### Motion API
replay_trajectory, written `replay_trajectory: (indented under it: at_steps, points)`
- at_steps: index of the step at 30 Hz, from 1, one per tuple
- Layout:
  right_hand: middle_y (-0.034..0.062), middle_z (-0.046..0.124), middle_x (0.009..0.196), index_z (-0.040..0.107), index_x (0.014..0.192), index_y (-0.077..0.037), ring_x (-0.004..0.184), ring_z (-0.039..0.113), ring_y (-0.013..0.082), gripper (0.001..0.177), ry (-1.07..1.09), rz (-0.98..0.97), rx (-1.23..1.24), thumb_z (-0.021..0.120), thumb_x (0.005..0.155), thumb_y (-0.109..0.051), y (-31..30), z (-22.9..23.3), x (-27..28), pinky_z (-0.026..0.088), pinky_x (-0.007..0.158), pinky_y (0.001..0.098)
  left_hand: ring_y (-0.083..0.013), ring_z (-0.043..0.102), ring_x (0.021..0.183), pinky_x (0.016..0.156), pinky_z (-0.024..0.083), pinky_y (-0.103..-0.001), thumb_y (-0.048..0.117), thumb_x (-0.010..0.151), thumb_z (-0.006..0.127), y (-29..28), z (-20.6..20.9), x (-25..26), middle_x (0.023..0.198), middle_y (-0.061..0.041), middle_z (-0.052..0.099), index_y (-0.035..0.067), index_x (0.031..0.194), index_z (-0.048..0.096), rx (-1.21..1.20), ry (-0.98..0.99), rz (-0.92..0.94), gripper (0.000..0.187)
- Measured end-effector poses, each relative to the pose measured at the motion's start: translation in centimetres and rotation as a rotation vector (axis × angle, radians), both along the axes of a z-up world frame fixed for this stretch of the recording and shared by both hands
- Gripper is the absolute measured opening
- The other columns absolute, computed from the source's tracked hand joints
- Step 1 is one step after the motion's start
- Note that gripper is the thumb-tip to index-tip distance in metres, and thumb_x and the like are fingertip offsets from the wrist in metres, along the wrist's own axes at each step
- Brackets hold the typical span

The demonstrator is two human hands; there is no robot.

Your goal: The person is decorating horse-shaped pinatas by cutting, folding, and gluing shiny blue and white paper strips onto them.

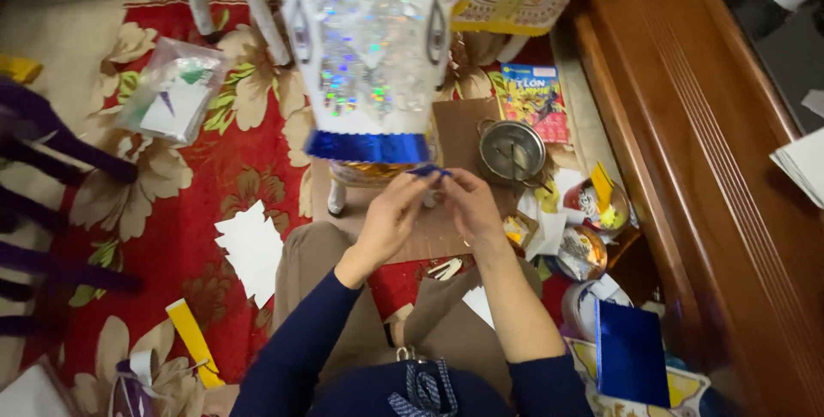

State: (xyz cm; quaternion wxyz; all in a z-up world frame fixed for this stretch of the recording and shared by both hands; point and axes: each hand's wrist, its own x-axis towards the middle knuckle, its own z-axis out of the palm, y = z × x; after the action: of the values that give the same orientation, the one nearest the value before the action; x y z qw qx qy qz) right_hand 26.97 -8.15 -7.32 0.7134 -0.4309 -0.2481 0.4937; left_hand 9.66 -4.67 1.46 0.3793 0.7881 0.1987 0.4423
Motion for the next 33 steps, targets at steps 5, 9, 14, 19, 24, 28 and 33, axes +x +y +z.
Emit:
replay_trajectory:
  at_steps: [5, 9, 14, 19, 24, 28, 33]
  points:
    - [0.0117, 0.072, 0.095, 0.065, 0.104, -0.008, 0.091, 0.067, 0.0228, 0.009, 0.147, 0.028, 0.066, 0.065, 0.096, -0.012, 0.1, 1.8, 1.0, 0.052, 0.078, 0.0309, -0.0361, 0.064, 0.101, 0.087, 0.053, -0.043, 0.015, 0.097, 0.059, 1.2, -4.6, -3.6, 0.113, -0.024, 0.066, 0.005, 0.117, 0.07, -0.589, -0.188, -0.002, 0.025]
    - [0.0103, 0.072, 0.093, 0.066, 0.103, -0.011, 0.091, 0.068, 0.0231, 0.007, 0.165, 0.057, 0.055, 0.065, 0.096, -0.014, 0.2, 2.0, 1.7, 0.052, 0.079, 0.033, -0.0287, 0.075, 0.08, 0.063, 0.063, -0.032, 0.072, 0.094, 0.038, 6.2, -13.5, -6.6, 0.096, -0.025, 0.073, -0.003, 0.114, 0.065, -1.434, -0.715, -0.394, 0.083]
    - [0.0064, 0.072, 0.093, 0.064, 0.101, -0.013, 0.09, 0.068, 0.0212, 0.006, 0.146, 0.11, 0.056, 0.063, 0.097, -0.017, 1.7, 3.7, 0.7, 0.051, 0.08, 0.0323, -0.0296, 0.074, 0.074, 0.06, 0.064, -0.031, 0.049, 0.091, 0.058, 8.4, -11.5, -6.9, 0.094, -0.026, 0.072, -0.002, 0.108, 0.065, -1.549, -0.867, -0.314, 0.054]
    - [0.0022, 0.071, 0.085, 0.061, 0.102, -0.015, 0.083, 0.069, 0.0172, 0.009, 0.119, 0.17, 0.11, 0.064, 0.096, -0.022, 4.0, 4.4, 0.7, 0.054, 0.072, 0.031, -0.0231, 0.073, 0.061, 0.047, 0.06, -0.025, 0.014, 0.09, 0.073, 11.1, -8.5, -9.9, 0.084, -0.018, 0.073, 0.008, 0.097, 0.065, -1.399, -0.952, -0.077, 0.012]
    - [0.0071, 0.073, 0.11, 0.063, 0.111, -0.015, 0.098, 0.072, 0.0207, 0.019, 0.051, -0.1, 0.047, 0.058, 0.1, -0.03, 8.1, 4.5, 2.4, 0.058, 0.088, 0.0369, -0.0144, 0.07, 0.066, 0.06, 0.06, -0.023, 0.02, 0.086, 0.08, 15.8, -3.8, -10.5, 0.08, -0.005, 0.068, 0.009, 0.092, 0.063, -1.051, -0.88, 0.173, 0.021]
    - [0.0078, 0.073, 0.106, 0.064, 0.11, -0.014, 0.095, 0.072, 0.0211, 0.018, 0.046, -0.1, 0.042, 0.061, 0.098, -0.027, 11.1, 5.1, 1.7, 0.058, 0.086, 0.0367, -0.0097, 0.064, 0.067, 0.062, 0.055, -0.019, 0.015, 0.087, 0.078, 18.4, -0.6, -8.0, 0.077, -0.002, 0.062, 0.005, 0.09, 0.068, -0.893, -0.761, 0.254, 0.014]
    - [0.0099, 0.073, 0.095, 0.067, 0.106, -0.01, 0.085, 0.074, 0.0223, 0.016, -0.004, -0.072, 0.023, 0.067, 0.092, -0.019, 14.9, 6.1, 1.7, 0.06, 0.079, 0.0358, -0.0126, 0.066, 0.076, 0.079, 0.057, -0.026, 0.012, 0.083, 0.081, 20.3, 0.0, -4.4, 0.079, -0.003, 0.062, 0.005, 0.089, 0.073, -0.867, -0.711, 0.186, 0.012]
